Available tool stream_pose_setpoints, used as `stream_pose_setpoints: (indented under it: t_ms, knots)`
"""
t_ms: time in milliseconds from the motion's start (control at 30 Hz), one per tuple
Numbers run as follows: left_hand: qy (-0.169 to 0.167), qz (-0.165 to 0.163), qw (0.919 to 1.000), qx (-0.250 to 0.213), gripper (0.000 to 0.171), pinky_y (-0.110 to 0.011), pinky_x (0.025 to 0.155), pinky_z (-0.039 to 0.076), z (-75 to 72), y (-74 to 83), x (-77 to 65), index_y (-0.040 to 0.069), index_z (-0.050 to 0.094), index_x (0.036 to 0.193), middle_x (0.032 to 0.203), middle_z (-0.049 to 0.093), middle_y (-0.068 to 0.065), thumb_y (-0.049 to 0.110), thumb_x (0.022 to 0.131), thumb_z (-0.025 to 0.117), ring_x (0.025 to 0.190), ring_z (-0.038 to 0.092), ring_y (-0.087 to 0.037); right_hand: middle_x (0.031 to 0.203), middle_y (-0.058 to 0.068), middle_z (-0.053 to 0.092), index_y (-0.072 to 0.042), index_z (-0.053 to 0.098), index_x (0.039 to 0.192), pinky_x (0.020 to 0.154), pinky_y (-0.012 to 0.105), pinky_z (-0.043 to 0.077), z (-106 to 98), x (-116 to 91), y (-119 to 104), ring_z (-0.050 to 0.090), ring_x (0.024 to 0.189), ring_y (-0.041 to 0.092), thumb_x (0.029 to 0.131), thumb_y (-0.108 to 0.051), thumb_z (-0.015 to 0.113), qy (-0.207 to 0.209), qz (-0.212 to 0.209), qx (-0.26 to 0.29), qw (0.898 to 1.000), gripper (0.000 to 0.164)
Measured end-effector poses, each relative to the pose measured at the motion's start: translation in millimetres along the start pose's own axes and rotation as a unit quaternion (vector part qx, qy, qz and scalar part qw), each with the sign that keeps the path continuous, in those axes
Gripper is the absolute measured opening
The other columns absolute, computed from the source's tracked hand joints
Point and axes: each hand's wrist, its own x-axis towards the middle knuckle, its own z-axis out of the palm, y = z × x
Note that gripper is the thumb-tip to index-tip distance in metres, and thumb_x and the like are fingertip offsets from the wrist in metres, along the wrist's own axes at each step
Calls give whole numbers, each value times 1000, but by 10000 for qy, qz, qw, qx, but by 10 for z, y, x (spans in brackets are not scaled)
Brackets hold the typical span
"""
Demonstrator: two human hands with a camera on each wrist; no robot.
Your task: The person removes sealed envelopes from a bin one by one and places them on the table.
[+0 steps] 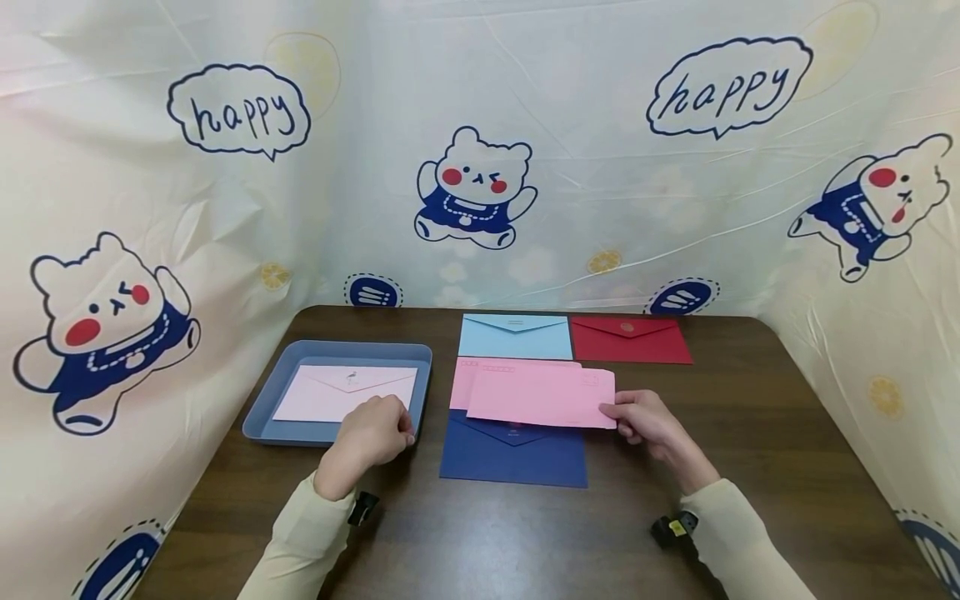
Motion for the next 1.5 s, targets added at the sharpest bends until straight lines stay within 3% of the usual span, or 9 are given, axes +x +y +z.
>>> stream_pose_setpoints:
  t_ms: [400, 1067, 1500]
  knots:
    - [-18, -23, 10000, 7, 16, -37, 58, 48, 8, 2, 13, 13, 73, 76, 68, 61, 1, 8, 88, 82, 64, 56, -20, 65, 3, 52, -1, 64, 96, 51, 23, 36, -126, -42, 47, 46, 55, 13, 103, -19, 68, 35, 67, 0, 10000, 20]
    - [5, 5, 10000, 9, 13, -38, 59, 49, 5, -5, 19, 12, 75, 77, 70, 62, 0, 6, 88, 80, 65, 56, -20, 61, 0, 46, -7, 56, 81, 51, 23, 35, -427, -75, 71, 41, 54, 11, 104, -15, 66, -175, 43, 13, 9998, 26]
    - [13, 5, 10000, 47, 14, -38, 59, 49, 21, -17, 25, 13, 75, 77, 71, 63, 0, 7, 87, 81, 65, 56, -20, 61, 0, 42, -10, 56, 80, 52, 26, 34, -560, -88, 117, 37, 55, 14, 104, -20, 67, -239, 206, -129, 9994, 28]
